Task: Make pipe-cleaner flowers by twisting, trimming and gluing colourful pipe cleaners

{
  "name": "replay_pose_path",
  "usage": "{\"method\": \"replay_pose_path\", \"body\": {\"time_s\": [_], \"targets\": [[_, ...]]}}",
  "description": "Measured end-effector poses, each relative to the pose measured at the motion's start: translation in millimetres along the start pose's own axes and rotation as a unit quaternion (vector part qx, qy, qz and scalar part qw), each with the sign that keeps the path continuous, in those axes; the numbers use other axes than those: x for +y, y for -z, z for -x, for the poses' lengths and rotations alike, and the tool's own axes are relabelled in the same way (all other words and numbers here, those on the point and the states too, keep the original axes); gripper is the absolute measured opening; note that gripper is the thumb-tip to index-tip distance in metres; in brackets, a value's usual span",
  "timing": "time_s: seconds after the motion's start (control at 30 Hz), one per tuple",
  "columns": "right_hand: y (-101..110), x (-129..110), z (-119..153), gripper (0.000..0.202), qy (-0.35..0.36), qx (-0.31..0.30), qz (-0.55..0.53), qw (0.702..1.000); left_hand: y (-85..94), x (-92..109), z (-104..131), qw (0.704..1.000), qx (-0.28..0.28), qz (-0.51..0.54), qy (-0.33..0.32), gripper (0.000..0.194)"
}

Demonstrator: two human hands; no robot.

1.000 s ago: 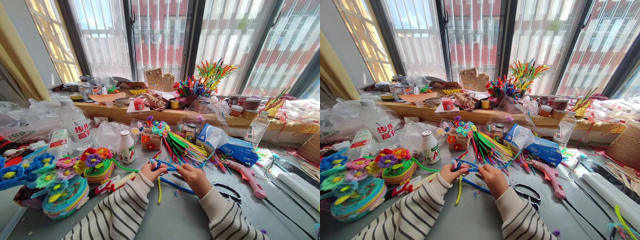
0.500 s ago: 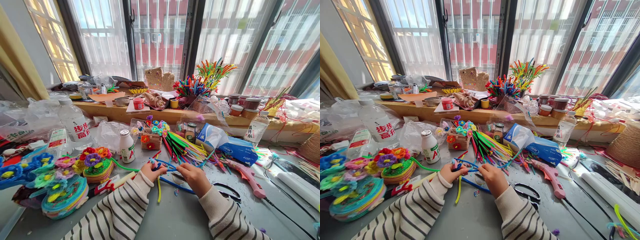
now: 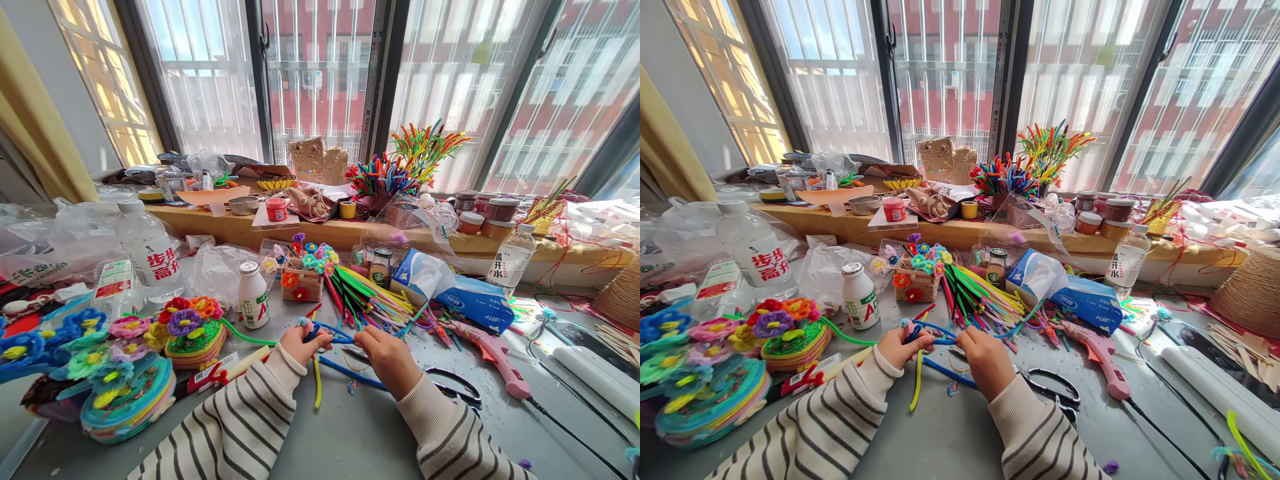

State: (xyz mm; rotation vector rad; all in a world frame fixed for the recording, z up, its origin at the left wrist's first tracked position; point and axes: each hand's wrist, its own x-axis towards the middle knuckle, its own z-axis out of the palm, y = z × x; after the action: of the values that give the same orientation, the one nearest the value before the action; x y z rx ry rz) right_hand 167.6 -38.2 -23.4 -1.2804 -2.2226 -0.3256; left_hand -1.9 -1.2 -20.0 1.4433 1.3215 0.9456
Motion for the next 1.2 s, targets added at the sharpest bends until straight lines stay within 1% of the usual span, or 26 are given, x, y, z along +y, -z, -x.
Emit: {"method": "replay_pose_path", "body": {"time_s": [0.1,0.17,0.27,0.33,0.43,0.5,0.6,0.67,0.8,0.87,0.97,1.1,1.2], "targets": [[0.2,-1.2,-1.0,0.023,-0.01,0.0,0.002,1.0,-0.5,-0.5,0.4,1.0,0.001,0.012,-0.001,0.022],[1.3,-1.7,-1.8,0.023,-0.02,0.004,-0.017,1.0,-0.4,-0.8,0.4,1.0,0.003,0.029,0.001,0.023],[3.1,-2.1,-2.6,0.019,-0.065,0.013,-0.112,0.992,1.1,-1.4,-0.7,0.999,0.009,0.052,0.006,0.026],[3.1,-2.0,-2.7,0.015,-0.116,0.009,-0.211,0.97,2.7,-2.1,-2.1,0.998,0.006,0.061,0.014,0.029],[0.4,-1.0,-2.3,0.013,-0.188,-0.008,-0.34,0.921,3.7,-2.8,-3.6,0.997,-0.008,0.073,0.02,0.033],[-2.0,-0.1,-2.2,0.013,-0.225,-0.013,-0.386,0.894,2.8,-3.2,-3.7,0.997,-0.005,0.081,0.017,0.034],[-3.1,0.6,-2.5,0.013,-0.267,-0.012,-0.421,0.867,0.4,-3.8,-3.3,0.996,0.002,0.088,0.012,0.033],[-1.6,0.2,-2.8,0.014,-0.27,-0.006,-0.424,0.865,-0.5,-4.6,-3.6,0.996,-0.003,0.091,0.014,0.033],[2.7,-0.8,-2.8,0.014,-0.239,0.006,-0.394,0.888,0.2,-6.2,-5.7,0.992,-0.017,0.122,0.031,0.036],[3.7,-0.7,-3.0,0.014,-0.234,0.004,-0.393,0.889,0.8,-5.5,-6.8,0.989,-0.03,0.138,0.045,0.037],[3.4,0.5,-3.5,0.014,-0.237,0.018,-0.414,0.879,0.6,-1.2,-7.7,0.982,-0.047,0.175,0.06,0.039],[1.4,3.2,-3.8,0.016,-0.242,0.053,-0.441,0.863,-1.0,3.8,-7.9,0.967,-0.021,0.247,0.052,0.041],[0.4,4.1,-3.3,0.017,-0.243,0.055,-0.451,0.857,-1.4,0.9,-8.4,0.967,-0.014,0.251,0.041,0.037]]}}
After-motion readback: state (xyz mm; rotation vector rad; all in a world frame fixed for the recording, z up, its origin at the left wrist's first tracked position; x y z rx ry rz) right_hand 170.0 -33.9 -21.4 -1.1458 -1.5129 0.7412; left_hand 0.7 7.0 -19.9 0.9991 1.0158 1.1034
